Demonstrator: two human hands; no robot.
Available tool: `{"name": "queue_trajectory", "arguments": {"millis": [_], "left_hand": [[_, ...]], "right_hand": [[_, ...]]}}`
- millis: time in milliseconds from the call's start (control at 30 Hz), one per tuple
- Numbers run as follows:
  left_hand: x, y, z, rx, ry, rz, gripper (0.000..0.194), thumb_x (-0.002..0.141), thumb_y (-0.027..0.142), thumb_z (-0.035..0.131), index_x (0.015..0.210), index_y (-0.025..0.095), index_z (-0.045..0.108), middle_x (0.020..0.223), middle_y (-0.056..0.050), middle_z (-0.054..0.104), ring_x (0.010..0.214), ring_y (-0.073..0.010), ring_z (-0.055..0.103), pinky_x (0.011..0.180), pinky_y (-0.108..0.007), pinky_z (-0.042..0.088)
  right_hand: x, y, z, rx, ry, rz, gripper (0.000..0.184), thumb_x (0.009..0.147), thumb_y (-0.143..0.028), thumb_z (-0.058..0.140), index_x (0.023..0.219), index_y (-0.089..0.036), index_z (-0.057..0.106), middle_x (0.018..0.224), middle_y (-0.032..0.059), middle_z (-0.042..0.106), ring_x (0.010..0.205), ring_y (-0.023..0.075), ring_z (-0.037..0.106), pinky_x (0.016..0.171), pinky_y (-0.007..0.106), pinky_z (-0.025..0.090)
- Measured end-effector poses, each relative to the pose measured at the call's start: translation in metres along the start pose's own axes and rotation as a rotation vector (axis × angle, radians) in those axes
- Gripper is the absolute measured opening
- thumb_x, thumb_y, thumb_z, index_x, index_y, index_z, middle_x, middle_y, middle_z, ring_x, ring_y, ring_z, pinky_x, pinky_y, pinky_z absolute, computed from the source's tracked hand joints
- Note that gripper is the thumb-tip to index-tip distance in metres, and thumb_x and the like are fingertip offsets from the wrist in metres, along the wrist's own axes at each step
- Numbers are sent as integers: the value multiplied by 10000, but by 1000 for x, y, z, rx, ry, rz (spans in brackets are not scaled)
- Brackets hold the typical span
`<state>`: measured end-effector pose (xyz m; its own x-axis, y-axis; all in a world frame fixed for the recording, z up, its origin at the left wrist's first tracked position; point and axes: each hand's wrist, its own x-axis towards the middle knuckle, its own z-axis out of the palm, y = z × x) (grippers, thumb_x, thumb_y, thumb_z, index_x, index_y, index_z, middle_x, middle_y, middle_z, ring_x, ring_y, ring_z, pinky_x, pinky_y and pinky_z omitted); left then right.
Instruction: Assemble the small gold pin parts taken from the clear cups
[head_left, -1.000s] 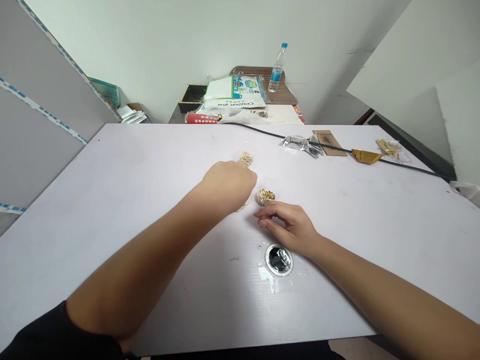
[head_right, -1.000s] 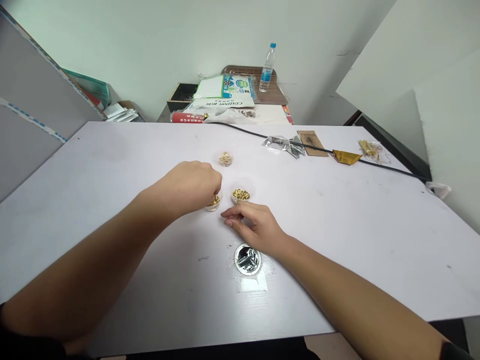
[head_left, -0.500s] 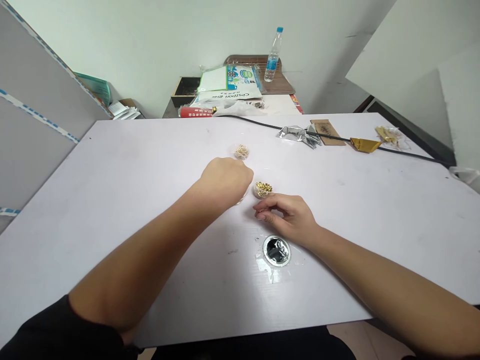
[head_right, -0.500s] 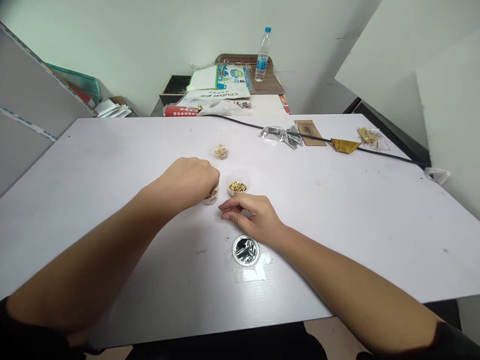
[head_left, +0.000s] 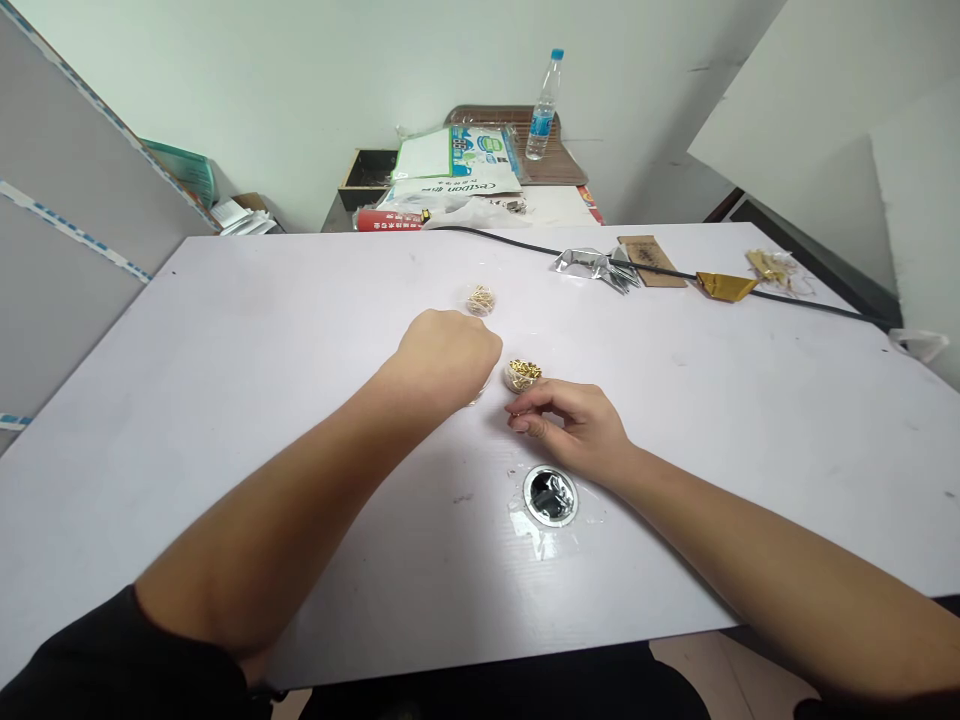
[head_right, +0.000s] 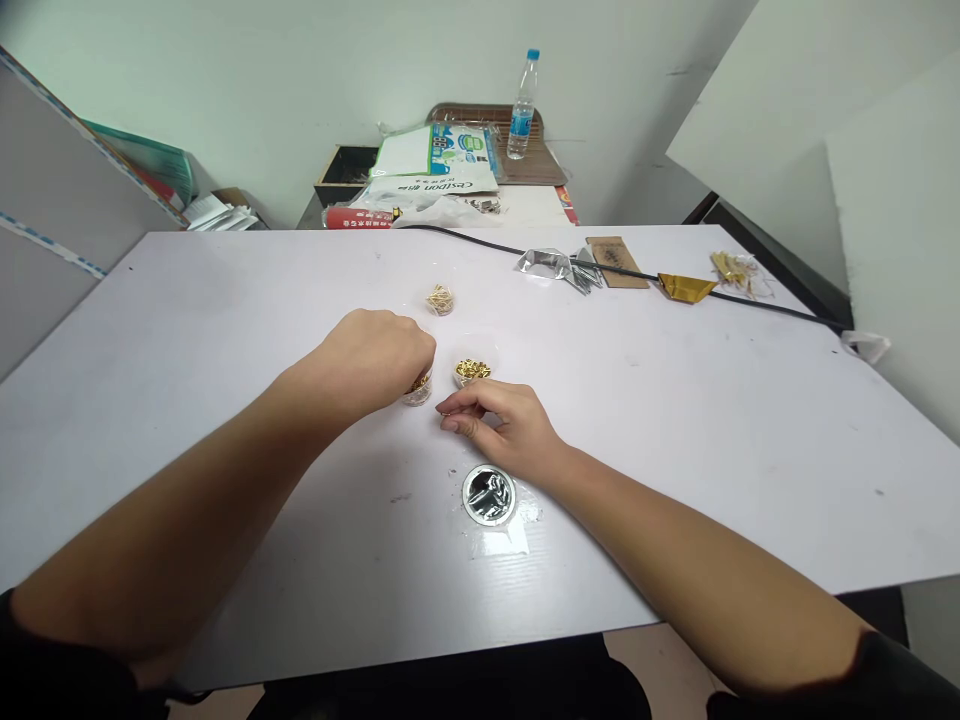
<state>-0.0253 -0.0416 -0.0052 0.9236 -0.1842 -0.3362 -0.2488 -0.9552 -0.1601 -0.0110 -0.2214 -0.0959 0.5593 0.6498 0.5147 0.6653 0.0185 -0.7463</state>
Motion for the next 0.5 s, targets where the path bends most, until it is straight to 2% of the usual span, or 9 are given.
{"name": "queue_trajectory", "arguments": {"millis": [233, 500], "left_hand": [[-2, 0, -4, 4, -30, 21, 171, 716, 128, 614, 845, 151, 724, 729, -128, 672, 797, -262, 661, 573, -297, 360], [-7, -8, -12, -7, -69, 29, 254, 683, 76, 549, 838, 170, 727, 817, -99, 697, 681, -199, 612, 556, -289, 334]], "right_hand": [[-1, 1, 1, -22, -11, -6, 68, 892, -151, 617, 873, -185, 673, 753, 20, 735, 643, 122, 679, 557, 243, 545], [-1, 1, 0, -35, -18, -14, 71, 886, -142, 625, 868, -186, 677, 766, 21, 737, 671, 127, 681, 603, 253, 562]]}}
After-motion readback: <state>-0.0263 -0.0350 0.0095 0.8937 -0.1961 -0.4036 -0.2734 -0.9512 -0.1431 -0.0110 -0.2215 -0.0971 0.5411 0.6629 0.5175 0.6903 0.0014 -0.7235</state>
